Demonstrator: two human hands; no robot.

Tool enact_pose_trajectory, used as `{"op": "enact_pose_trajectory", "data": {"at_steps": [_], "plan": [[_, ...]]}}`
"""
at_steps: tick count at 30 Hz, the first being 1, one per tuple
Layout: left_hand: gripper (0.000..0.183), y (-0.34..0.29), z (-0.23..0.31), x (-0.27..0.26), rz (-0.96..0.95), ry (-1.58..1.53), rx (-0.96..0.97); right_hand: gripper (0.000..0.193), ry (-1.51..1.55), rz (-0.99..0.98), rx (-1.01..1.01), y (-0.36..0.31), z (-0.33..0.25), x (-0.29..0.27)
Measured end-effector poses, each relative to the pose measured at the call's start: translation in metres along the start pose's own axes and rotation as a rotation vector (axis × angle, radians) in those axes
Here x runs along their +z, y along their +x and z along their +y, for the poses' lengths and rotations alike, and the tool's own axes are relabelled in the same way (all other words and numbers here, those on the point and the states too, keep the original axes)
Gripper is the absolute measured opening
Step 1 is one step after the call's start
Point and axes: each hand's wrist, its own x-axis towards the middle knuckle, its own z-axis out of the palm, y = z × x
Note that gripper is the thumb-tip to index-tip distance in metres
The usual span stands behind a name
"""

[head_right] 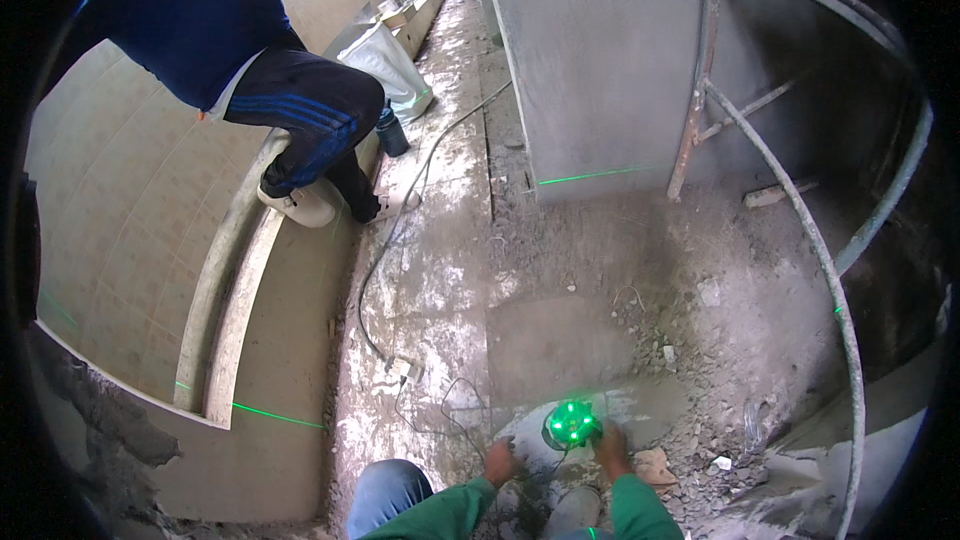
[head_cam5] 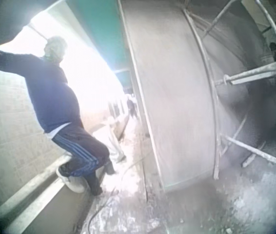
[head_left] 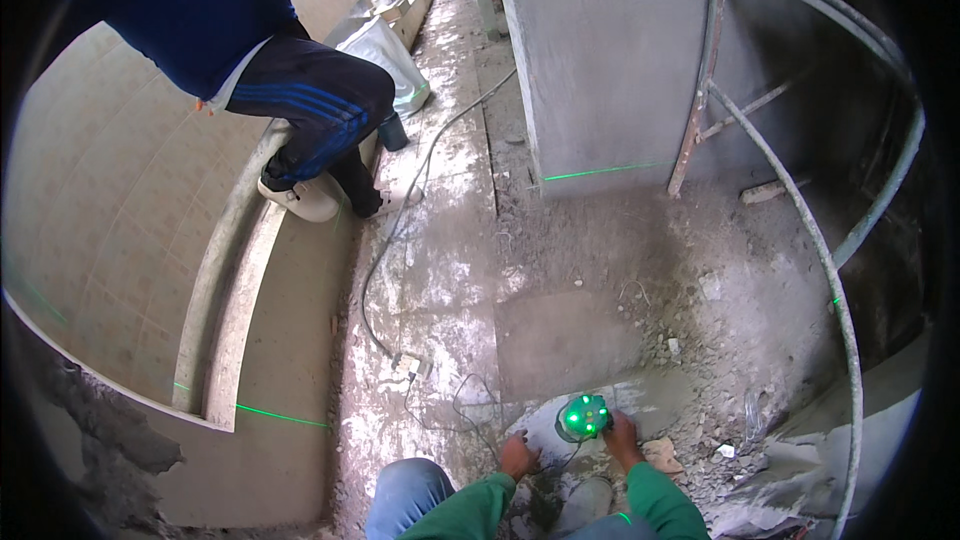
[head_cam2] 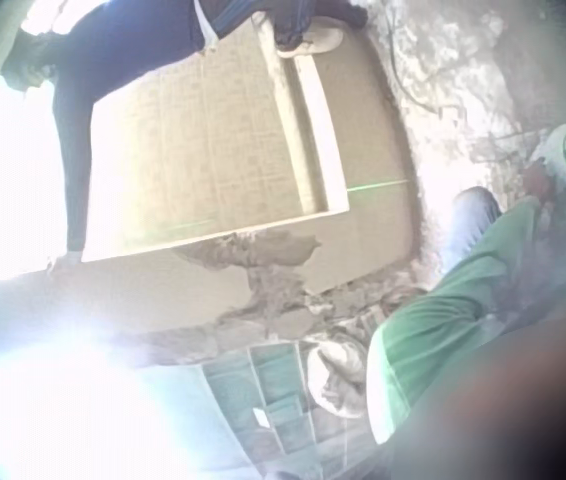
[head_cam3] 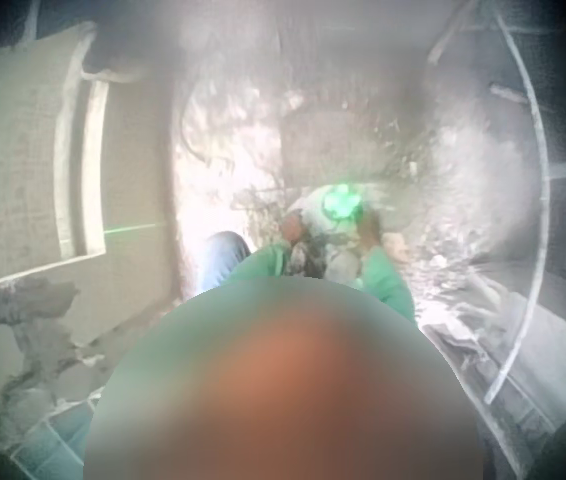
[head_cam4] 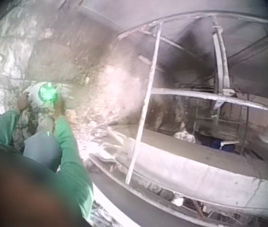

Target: The person receives a green laser level, walks to a spot on the floor, and squats to set it up. They plug in the power cord, place the device on a white tile, and adjust its position until the green laser lines are projected onto the walls.

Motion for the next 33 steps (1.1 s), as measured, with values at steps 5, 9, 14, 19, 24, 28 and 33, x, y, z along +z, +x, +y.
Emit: {"op": "enact_pose_trajectory", "data": {"at_steps": [5,9,14,19,24,28,33], "plan": [[0.066,0.000,0.008,0.008,0.010,-0.048,0.033,0.025,0.021,-0.025,-0.038,0.004,0.017,0.007],[0.060,0.000,0.006,0.021,0.012,-0.032,0.133,0.023,0.017,0.036,-0.074,0.002,0.028,0.017],[0.050,0.013,0.005,0.028,0.002,-0.005,0.332,0.019,0.048,0.112,-0.118,0.002,0.025,0.021],[0.035,0.028,0.007,0.041,-0.058,-0.011,0.456,0.016,0.024,0.091,-0.148,0.003,0.013,0.011],[0.037,0.028,0.004,0.054,-0.022,0.078,0.436,0.017,0.073,0.102,-0.168,-0.001,0.009,0.010],[0.032,0.024,0.005,0.057,0.061,-0.005,0.447,0.017,-0.022,0.087,-0.096,0.001,0.017,0.018],[0.032,0.025,0.008,0.045,-0.037,0.021,0.418,0.018,-0.083,0.139,-0.131,0.003,0.023,0.025]]}}
